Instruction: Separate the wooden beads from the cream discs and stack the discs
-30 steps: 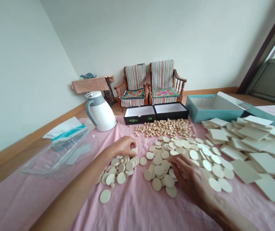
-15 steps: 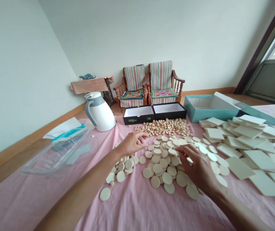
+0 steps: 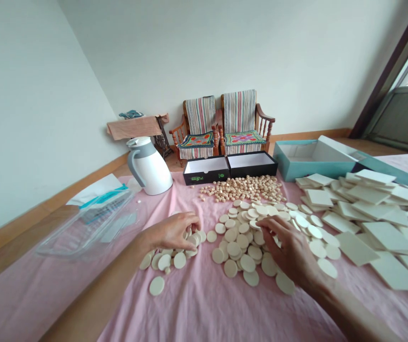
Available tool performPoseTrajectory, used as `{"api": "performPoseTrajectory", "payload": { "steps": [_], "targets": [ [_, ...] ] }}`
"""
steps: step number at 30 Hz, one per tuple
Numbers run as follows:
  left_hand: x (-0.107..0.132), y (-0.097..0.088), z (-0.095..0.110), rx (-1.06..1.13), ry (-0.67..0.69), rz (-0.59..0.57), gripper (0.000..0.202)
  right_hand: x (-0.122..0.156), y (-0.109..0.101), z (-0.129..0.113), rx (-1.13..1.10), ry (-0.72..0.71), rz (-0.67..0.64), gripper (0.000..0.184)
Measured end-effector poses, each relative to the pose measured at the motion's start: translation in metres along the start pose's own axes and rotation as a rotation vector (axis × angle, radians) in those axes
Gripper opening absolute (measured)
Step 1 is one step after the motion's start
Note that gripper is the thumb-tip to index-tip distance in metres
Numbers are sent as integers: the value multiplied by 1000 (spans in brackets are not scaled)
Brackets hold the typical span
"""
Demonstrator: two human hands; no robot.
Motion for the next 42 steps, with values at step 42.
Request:
{"api": "performPoseTrajectory", "payload": {
  "steps": [42],
  "targets": [
    [-5, 21, 7, -287, -21, 87, 15, 2, 5, -1, -32, 6, -67, 20]
  ]
}}
Point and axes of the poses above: each hand's wrist, its own x-axis away from the middle knuckle, its own y-axis out of the palm, z = x × y, the point moved 6 cm from there along -x, towards the middle knuckle, and after that the axes turned 4 degrees about x, right-handed, at the moved point
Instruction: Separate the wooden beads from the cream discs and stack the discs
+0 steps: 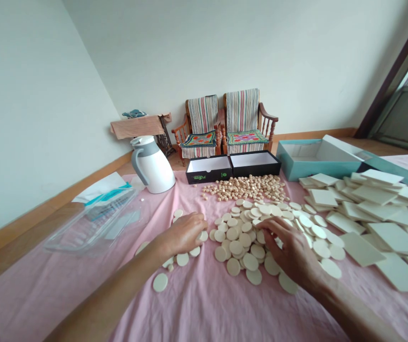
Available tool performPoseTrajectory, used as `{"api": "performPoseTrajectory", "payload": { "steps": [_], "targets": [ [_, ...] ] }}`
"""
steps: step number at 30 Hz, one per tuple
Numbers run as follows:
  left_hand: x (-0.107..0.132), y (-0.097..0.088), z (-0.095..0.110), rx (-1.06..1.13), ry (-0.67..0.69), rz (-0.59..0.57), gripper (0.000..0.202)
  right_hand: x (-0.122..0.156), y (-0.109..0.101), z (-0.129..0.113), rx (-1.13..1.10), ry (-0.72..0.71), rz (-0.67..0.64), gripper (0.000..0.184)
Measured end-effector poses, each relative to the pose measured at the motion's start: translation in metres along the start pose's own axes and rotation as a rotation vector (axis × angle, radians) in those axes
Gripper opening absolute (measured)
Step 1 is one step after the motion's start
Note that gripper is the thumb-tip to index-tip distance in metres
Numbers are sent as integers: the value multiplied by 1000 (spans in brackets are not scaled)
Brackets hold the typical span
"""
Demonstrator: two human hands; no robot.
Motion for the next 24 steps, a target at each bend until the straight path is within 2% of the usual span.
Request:
{"api": "performPoseTrajectory", "payload": {
  "steps": [4, 7, 10, 12, 16, 18, 21, 24],
  "targets": [
    [-7, -3, 2, 25, -16, 7, 14, 0, -1, 0, 9, -3, 10, 20],
    [-18, -14, 10, 111, -22, 67, 18, 0, -1, -1, 6, -3, 7, 20],
    [-28, -27, 21, 240, 7, 168, 35, 0, -1, 0, 2, 4, -3, 20],
    [-31, -29, 26, 287, 27, 162, 46, 0, -1, 1, -1, 8, -9, 19],
    [-31, -16, 25, 245, 70, 25, 42, 0, 0, 2, -3, 12, -14, 19],
    [-31, -7, 22, 212, 72, -7, 40, 0, 0, 1, -1, 13, -16, 20],
    [-34, 3, 19, 190, 26, 0, 32, -1, -1, 0, -4, 14, -18, 20],
    [-37, 5, 28, 242, 55, 33, 30, -1, -1, 0, -7, 16, -16, 20]
  ]
}}
Point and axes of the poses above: each hand's wrist, its own x-axis away from the middle knuckle, its own y-axis out of the palm, z = x × y, the point moved 6 cm from there along -x, towards the middle knuckle, and after that the axes turned 4 degrees about x, right-handed, at the moved point
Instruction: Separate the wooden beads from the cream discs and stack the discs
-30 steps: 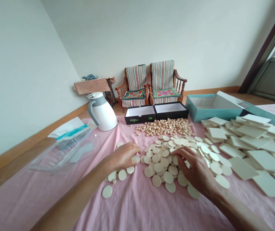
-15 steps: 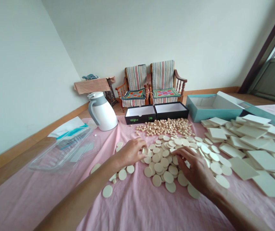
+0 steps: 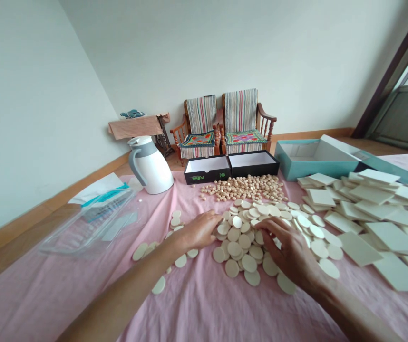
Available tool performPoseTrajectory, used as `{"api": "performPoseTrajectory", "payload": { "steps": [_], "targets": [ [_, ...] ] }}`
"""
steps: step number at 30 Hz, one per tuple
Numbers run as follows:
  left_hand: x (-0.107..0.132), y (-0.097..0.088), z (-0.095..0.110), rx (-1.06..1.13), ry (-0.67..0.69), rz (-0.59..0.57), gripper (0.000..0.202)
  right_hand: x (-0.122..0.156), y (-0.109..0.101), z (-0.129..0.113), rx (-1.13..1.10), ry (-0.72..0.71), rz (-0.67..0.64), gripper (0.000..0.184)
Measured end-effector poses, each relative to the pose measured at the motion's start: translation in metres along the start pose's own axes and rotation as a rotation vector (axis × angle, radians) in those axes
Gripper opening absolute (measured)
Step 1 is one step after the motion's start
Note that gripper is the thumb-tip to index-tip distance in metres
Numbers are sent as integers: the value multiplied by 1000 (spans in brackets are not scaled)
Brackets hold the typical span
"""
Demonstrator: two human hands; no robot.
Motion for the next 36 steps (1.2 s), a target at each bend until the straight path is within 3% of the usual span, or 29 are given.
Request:
{"api": "performPoseTrajectory", "payload": {
  "steps": [5, 9, 11, 15, 25, 30, 36],
  "targets": [
    [3, -14, 4, 141, 11, 80, 46, 0, 1, 1, 16, -9, 9, 20],
    [12, -40, -30, 171, -107, 163, 34, 1, 1, 2, 23, -8, 6, 20],
    [16, -45, -50, 120, -164, 111, 27, 1, 2, 2, 22, -10, 2, 20],
    [22, -38, -72, 13, -194, 12, 26, 2, 3, 3, 20, -13, -5, 20],
    [11, -28, -79, -49, -191, 94, 20, 2, 5, 3, 18, -14, -23, 19],
    [-14, -36, -91, 15, -274, 273, 14, 1, 5, 2, 19, -14, -24, 20],
    [-39, -53, -97, 50, -335, 505, 28, 0, 3, 1, 17, -8, -5, 22]
  ]
}}
Point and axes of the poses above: each hand's wrist, its own x-axis away from the middle knuckle, its own y-axis out of the palm, z = x × y, the point moved 6 cm from there along -x, towards the middle knuckle, and after that the axes turned 4 degrees about x, right-handed, at the moved point
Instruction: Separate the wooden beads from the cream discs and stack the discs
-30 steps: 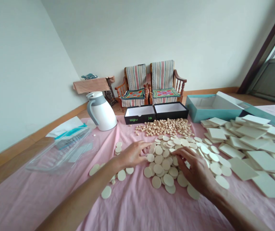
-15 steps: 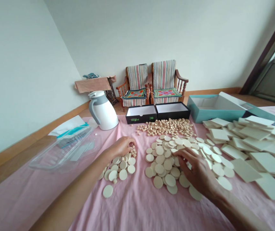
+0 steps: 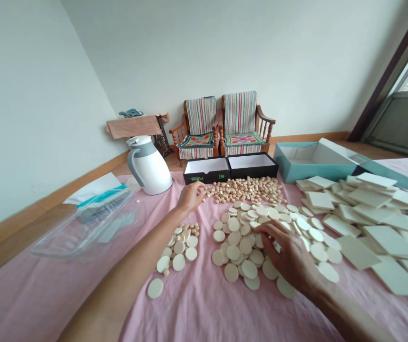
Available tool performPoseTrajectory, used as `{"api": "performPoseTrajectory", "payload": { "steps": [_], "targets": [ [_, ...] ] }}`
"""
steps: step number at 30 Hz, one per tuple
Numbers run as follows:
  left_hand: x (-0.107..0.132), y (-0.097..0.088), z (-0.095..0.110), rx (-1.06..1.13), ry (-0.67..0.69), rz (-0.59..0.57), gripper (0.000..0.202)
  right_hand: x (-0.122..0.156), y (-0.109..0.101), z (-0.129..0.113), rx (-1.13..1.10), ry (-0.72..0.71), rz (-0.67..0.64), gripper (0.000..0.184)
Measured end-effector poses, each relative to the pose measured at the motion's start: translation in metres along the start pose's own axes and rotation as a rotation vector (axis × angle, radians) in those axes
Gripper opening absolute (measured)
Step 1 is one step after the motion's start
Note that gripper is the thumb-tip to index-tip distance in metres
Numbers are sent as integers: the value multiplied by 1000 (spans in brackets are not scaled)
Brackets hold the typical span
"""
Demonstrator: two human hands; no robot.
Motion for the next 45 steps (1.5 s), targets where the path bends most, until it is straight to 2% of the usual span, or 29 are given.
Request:
{"api": "performPoseTrajectory", "payload": {
  "steps": [3, 6, 8, 10, 14, 20, 23, 29, 32, 34, 37, 39, 41, 45],
  "targets": [
    [8, -8, 1, 54, 35, -29, 24, 0, 0, -1, 6, -5, -4, 22],
    [29, -12, 4, 77, 117, -232, 17, 0, 1, -2, 10, -18, -4, 22],
    [46, -12, 7, 61, 160, -401, 18, 1, 2, -3, 12, -23, -13, 22],
    [59, -12, 10, 24, 194, -506, 22, 1, 3, -3, 15, -24, -29, 21],
    [68, -8, 17, -22, 226, -530, 25, 2, 6, -1, 10, -3, -49, 21],
    [62, 5, 15, -50, 185, -537, 20, 2, 7, 2, -6, -9, -38, 21],
    [48, 7, 16, -59, 202, -468, 18, 2, 7, 2, -6, -5, -46, 21],
    [1, -2, 18, 8, 105, -45, 22, 1, 4, -1, -7, -12, -32, 21],
    [-3, -9, 17, 82, 85, 25, 24, 1, 3, -2, 1, -6, -28, 22],
    [7, -12, 17, 124, 114, -66, 18, 1, 4, -1, 8, -1, -43, 21],
    [34, -10, 20, 98, 173, -372, 15, 2, 5, -1, 8, 4, -65, 21],
    [52, -9, 22, 47, 189, -522, 18, 3, 6, 0, 6, 8, -72, 21],
    [64, -9, 24, -8, 202, -568, 21, 3, 7, 0, 3, 9, -74, 21],
    [70, -4, 25, -80, 188, -544, 22, 3, 7, 0, 0, -7, -54, 21]
  ]
}}
Point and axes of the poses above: each hand's wrist, its own x-axis away from the middle knuckle, its own y-axis out of the palm, z = x × y, the point moved 6 cm from there along -x, towards the middle knuckle, and after that the axes turned 4 degrees about x, right-handed, at the moved point
